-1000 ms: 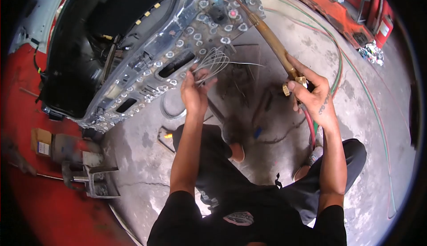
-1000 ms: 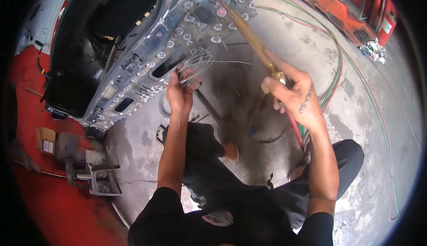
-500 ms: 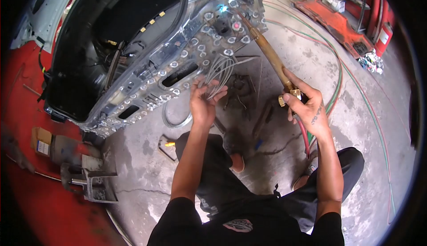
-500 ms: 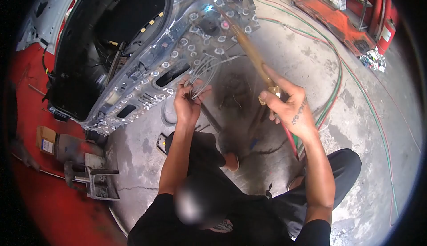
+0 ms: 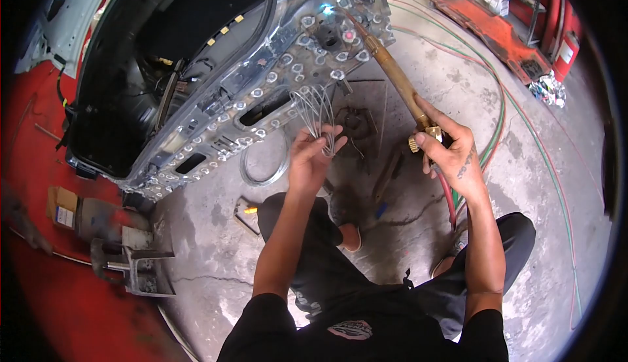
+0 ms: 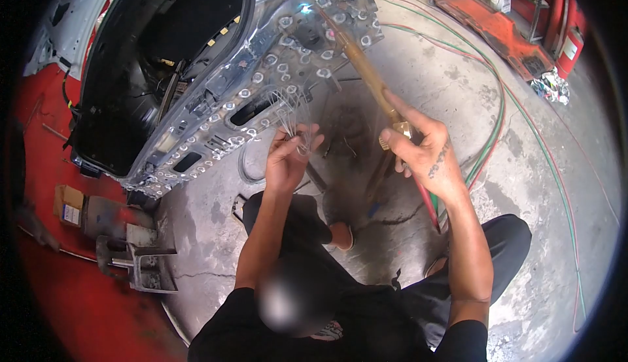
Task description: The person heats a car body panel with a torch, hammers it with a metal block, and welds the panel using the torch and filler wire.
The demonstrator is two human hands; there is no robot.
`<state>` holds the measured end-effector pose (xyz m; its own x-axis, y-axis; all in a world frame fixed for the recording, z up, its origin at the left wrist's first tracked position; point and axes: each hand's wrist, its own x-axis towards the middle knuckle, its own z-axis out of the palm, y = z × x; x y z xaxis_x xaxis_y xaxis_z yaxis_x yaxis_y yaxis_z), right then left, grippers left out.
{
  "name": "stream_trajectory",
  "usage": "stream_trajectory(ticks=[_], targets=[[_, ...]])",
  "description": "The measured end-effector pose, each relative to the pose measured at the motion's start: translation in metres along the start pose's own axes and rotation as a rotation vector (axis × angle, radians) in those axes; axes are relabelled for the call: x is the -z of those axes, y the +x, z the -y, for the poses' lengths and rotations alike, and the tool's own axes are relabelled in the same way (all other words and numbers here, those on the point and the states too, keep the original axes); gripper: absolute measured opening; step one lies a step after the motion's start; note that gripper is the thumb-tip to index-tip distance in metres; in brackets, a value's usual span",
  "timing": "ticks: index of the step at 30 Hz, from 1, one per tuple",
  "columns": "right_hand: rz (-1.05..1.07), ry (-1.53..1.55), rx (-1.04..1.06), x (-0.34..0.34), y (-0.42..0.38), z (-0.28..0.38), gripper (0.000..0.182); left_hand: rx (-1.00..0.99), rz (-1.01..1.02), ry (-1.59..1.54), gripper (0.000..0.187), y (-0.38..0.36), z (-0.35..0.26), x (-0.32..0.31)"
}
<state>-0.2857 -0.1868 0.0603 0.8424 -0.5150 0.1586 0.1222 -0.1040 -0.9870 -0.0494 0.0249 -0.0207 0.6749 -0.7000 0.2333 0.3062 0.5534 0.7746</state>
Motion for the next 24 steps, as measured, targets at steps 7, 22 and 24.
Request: stream_trajectory(ticks=[7,22,24], targets=[[-0.026,0.01,-0.013,-0.001,0.001,0.004,0.061,-0.294,-0.03,0.483,0.035,0.001,0.019,-0.026],[-0.005,0.052,0.001,0.004,0.001,0.002,0.061,-0.416,-0.21,0.931,0.02,0.035,-0.017,-0.038],[-0.003,0.055,0.002,0.004,0.002,0.001,0.06,-0.471,-0.203,0.974,0.021,0.04,-0.015,-0.03]])
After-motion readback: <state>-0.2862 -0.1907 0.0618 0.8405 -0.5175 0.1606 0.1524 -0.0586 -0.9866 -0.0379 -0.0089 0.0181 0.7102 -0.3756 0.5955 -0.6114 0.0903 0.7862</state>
